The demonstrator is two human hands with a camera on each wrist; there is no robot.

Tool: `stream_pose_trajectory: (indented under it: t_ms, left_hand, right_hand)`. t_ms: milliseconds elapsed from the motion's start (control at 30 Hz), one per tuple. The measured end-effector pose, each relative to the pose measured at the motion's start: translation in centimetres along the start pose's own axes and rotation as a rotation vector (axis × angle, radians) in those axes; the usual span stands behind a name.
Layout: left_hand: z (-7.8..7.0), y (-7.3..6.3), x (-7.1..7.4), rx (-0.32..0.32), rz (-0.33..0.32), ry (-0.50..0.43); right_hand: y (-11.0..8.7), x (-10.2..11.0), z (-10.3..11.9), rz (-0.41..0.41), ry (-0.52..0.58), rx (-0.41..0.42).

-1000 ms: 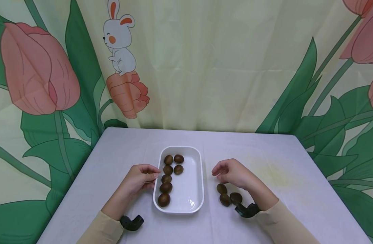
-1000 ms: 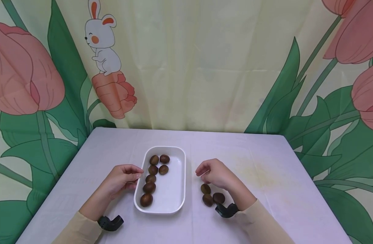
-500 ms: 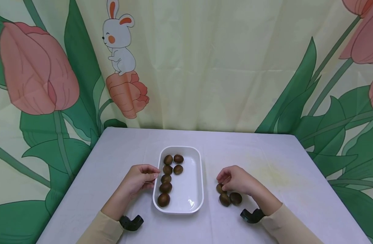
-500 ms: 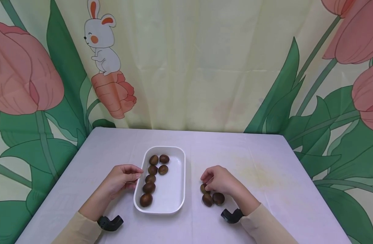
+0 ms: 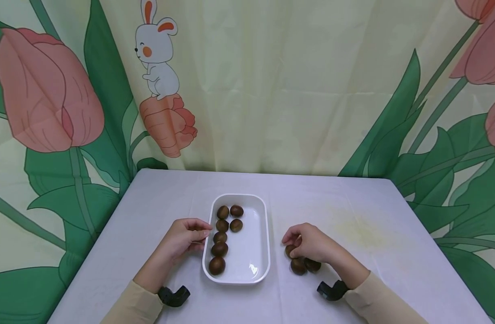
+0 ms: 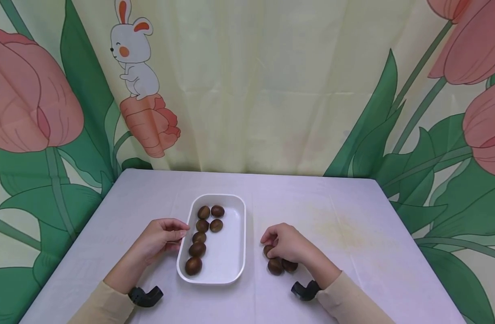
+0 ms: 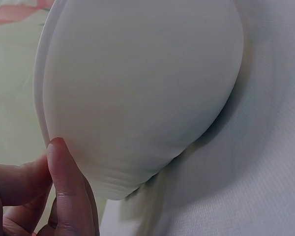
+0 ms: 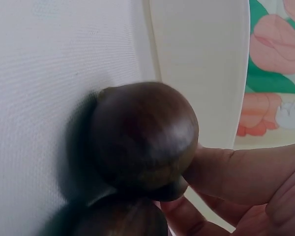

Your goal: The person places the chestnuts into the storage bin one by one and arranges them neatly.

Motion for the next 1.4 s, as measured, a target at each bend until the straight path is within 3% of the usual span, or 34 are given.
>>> stream_pose_trajectory:
  t_ms: [500,967,1167,1400]
  left_hand:
    - [0.1,0.1,0.3,0.005,-0.017,0.009]
    - [0.4,0.3,0.2,0.010,-0.023,0.007]
    - [0.3,0.1,0.1,0.004,-0.016,0.004]
    - [0.3,0.2,0.1,-0.009,-0.009,0.011]
  right_hand:
    - [0.3,0.1,0.5,-0.025,-0.019,0.003]
    - [0.3,1.6,1.4,-0.073,0.008,-0.056]
    - [0.4,2.5,2.7,-0.066,0.034,-0.019]
    - [1.1,3.0,5.2,-0.062,0.045,0.094]
Point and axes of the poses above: each hand's wrist, its own y-axis towards the middle knuckle, its own x-axis out of the back of the hand, z = x × y, the point moved 9 cm from there along y, towards the middle knuckle, and after that the axes turned 3 degrees about -y, right-handed, at the moved point
